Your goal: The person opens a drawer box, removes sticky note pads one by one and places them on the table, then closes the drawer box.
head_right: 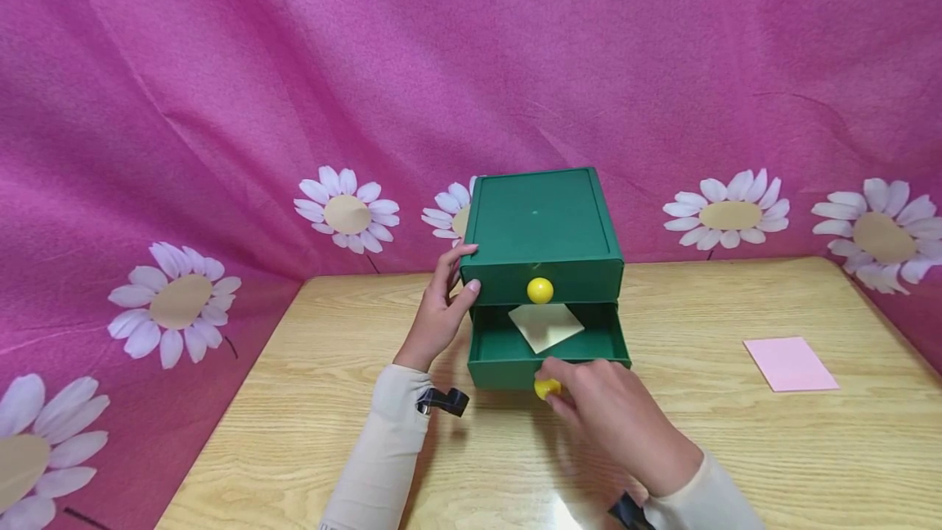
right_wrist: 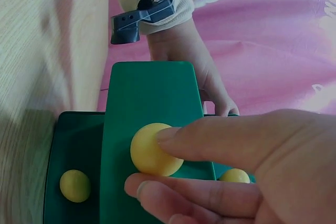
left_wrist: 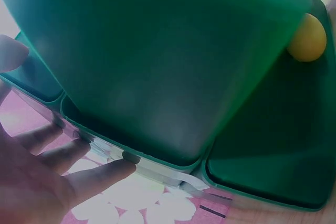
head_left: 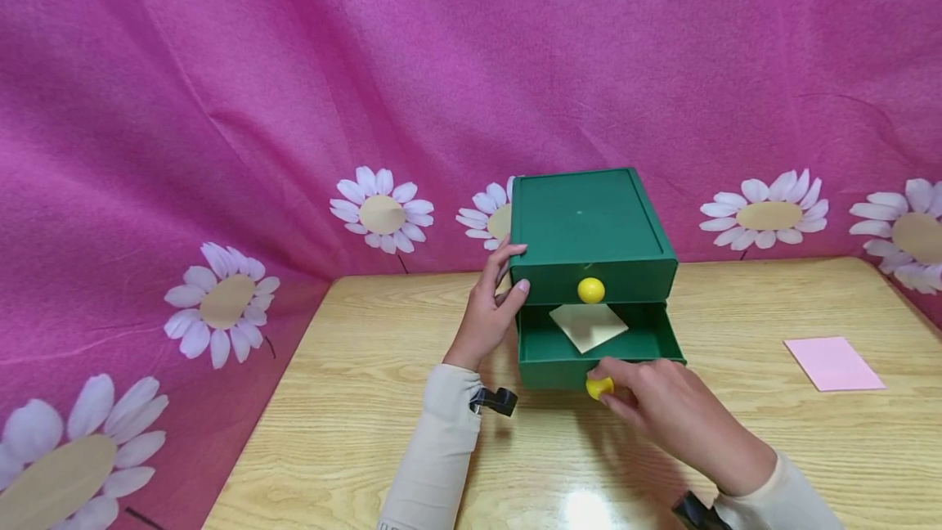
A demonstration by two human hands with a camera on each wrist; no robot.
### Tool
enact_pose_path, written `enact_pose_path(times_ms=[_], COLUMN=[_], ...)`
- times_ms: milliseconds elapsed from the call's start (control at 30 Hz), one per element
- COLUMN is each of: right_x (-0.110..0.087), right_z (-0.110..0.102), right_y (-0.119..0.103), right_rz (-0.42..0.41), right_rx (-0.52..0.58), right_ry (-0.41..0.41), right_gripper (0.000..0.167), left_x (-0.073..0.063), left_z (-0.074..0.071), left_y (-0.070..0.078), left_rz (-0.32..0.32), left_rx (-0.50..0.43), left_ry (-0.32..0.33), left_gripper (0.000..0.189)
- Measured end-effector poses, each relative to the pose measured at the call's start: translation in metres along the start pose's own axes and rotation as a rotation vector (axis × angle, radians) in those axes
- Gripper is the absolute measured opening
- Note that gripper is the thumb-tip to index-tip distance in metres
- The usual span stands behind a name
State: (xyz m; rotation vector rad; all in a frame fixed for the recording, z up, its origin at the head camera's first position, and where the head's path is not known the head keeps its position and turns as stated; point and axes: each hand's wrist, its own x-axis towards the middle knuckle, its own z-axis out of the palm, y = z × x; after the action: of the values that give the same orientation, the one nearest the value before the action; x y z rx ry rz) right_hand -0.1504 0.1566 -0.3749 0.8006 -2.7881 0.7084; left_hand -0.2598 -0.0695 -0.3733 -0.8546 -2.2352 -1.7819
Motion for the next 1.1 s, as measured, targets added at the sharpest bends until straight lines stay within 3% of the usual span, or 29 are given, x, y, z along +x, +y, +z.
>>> enact_pose_path(times_ms=[200,300,1100], right_x=[-0.001,-0.001,-0.005], right_z=[-0.001,-0.002,-0.008], right_y=[-0.002,-0.003,-0.013], right_rz=[0.000,0.007,0.031], right_rx=[-0.010,-0.016,-0.034], right_ry=[-0.017,-0.032,-0.125], right_gripper=[0.021,0.021,0.022], left_x=[0.004,0.005,0.004], left_z=[0.001,0.001,0.002], left_y=[-0.025,-0.031,-0.031], left_rz=[0.007,0.018,0.028], left_rx=[0.003,0.007,0.011], left_ry=[0.009,0.015,0.024], left_gripper=[0.046,0.046,0.046])
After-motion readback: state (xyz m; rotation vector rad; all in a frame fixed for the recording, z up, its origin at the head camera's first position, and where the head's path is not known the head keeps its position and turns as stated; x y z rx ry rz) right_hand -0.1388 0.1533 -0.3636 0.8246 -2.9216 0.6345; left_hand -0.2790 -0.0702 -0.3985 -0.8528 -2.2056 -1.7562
